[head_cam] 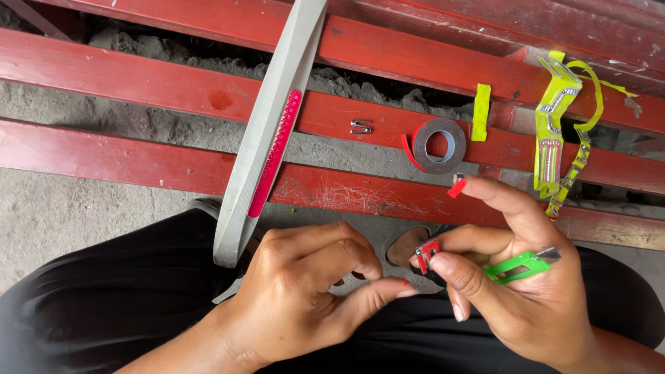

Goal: The person sits on the ground applying red reflective tape to small chrome letter emblems. They hold a letter in one hand and a green utility knife in the other, cutting and pressing the tape over the letter faces, then set finished letters on the red slatted frame and pick up the next letter.

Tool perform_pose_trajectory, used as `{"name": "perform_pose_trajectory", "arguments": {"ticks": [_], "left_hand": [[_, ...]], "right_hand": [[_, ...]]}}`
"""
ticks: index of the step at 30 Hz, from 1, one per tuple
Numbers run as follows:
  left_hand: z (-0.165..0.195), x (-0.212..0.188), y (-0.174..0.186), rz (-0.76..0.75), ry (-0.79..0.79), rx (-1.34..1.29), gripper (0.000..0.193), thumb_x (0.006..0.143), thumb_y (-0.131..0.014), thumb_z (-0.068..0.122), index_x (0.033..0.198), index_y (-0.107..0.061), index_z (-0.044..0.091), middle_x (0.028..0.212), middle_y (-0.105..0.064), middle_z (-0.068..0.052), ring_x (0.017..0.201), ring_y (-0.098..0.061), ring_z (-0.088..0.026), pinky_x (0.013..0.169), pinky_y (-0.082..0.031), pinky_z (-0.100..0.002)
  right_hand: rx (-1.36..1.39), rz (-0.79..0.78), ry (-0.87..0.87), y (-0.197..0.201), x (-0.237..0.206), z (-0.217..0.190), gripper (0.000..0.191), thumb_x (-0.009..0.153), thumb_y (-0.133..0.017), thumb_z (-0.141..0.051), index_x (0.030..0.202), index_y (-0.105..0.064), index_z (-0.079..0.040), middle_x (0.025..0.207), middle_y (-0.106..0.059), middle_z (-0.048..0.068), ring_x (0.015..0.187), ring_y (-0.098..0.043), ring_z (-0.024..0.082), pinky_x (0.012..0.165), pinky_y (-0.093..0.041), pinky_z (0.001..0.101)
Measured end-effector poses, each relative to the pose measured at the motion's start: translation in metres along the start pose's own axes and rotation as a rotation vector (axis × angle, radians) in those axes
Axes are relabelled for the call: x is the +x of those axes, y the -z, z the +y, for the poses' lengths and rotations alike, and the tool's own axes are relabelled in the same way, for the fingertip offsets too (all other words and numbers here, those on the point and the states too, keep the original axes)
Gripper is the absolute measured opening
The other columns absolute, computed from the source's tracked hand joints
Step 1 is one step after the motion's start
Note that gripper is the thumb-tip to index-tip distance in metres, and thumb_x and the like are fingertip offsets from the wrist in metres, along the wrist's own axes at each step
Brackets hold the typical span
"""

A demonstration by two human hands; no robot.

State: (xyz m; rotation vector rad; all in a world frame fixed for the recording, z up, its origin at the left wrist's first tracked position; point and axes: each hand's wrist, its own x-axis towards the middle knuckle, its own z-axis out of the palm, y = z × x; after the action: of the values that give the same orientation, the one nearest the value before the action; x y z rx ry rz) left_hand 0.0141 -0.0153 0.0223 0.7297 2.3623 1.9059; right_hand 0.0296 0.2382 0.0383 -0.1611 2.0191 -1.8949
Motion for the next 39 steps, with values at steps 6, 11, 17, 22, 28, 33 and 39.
{"name": "perform_pose_trajectory", "arguments": {"ticks": [6,11,17,22,28,33,39], "left_hand": [[-0.002,0.002,-0.004,-0.072,-0.014,0.059,0.016,0.081,-0.072,-0.002,0.094,-0.074,0.006,0.085,-0.072,-0.006,0.068,-0.072,-0.024,0.059,-0.058,-0.033],[-0.003,0.0,-0.007,-0.154,0.114,0.177,0.013,0.087,-0.082,0.025,0.089,-0.074,0.014,0.074,-0.07,0.001,0.063,-0.07,-0.02,0.055,-0.054,-0.034],[0.0,0.004,0.0,-0.032,-0.074,0.214,0.015,0.079,-0.076,0.008,0.094,-0.074,0.01,0.092,-0.071,-0.004,0.074,-0.072,-0.021,0.058,-0.057,-0.033],[0.001,0.007,0.002,-0.082,-0.08,0.28,0.02,0.079,-0.071,0.003,0.099,-0.071,0.007,0.1,-0.072,-0.004,0.081,-0.071,-0.023,0.061,-0.057,-0.035],[0.003,0.003,-0.001,-0.13,-0.004,0.314,0.016,0.082,-0.068,0.003,0.097,-0.064,0.006,0.087,-0.064,-0.006,0.079,-0.069,-0.027,0.052,-0.052,-0.039],[0.001,-0.002,-0.004,-0.093,-0.026,0.319,0.013,0.085,-0.069,0.009,0.085,-0.057,0.005,0.081,-0.06,-0.008,0.073,-0.065,-0.029,0.055,-0.051,-0.042],[-0.002,-0.005,-0.003,-0.158,0.017,0.38,0.022,0.095,-0.078,0.032,0.107,-0.077,0.014,0.069,-0.063,-0.004,0.059,-0.064,-0.027,0.047,-0.048,-0.044]], "right_hand": [[0.043,-0.007,0.012,0.002,0.001,-0.002,0.066,0.1,-0.063,-0.001,0.155,-0.027,0.0,0.091,-0.077,0.016,0.062,-0.064,0.008,0.054,-0.053,0.0214],[0.027,-0.008,0.002,0.003,0.001,-0.002,0.066,0.1,-0.063,-0.001,0.155,-0.027,0.0,0.091,-0.077,0.015,0.061,-0.064,0.008,0.054,-0.053,0.0213],[0.04,-0.004,-0.019,0.003,0.0,0.0,0.066,0.1,-0.063,0.0,0.156,-0.028,0.0,0.09,-0.077,0.016,0.061,-0.064,0.008,0.054,-0.053,0.0216],[0.088,-0.043,-0.037,0.005,0.001,0.0,0.067,0.101,-0.063,-0.001,0.157,-0.027,-0.002,0.092,-0.077,0.016,0.061,-0.064,0.009,0.053,-0.053,0.0225],[0.241,-0.124,-0.147,0.013,0.005,0.0,0.067,0.102,-0.064,-0.005,0.159,-0.027,-0.002,0.094,-0.076,0.019,0.055,-0.06,0.01,0.049,-0.049,0.0226],[0.325,-0.173,-0.177,0.013,0.004,0.004,0.067,0.102,-0.064,-0.006,0.159,-0.028,-0.002,0.095,-0.075,0.02,0.055,-0.056,0.01,0.049,-0.046,0.0218],[0.492,-0.32,-0.247,0.024,0.003,0.008,0.076,0.101,-0.067,-0.008,0.163,-0.023,-0.005,0.09,-0.073,0.021,0.049,-0.05,0.009,0.044,-0.04,0.0208]]}}
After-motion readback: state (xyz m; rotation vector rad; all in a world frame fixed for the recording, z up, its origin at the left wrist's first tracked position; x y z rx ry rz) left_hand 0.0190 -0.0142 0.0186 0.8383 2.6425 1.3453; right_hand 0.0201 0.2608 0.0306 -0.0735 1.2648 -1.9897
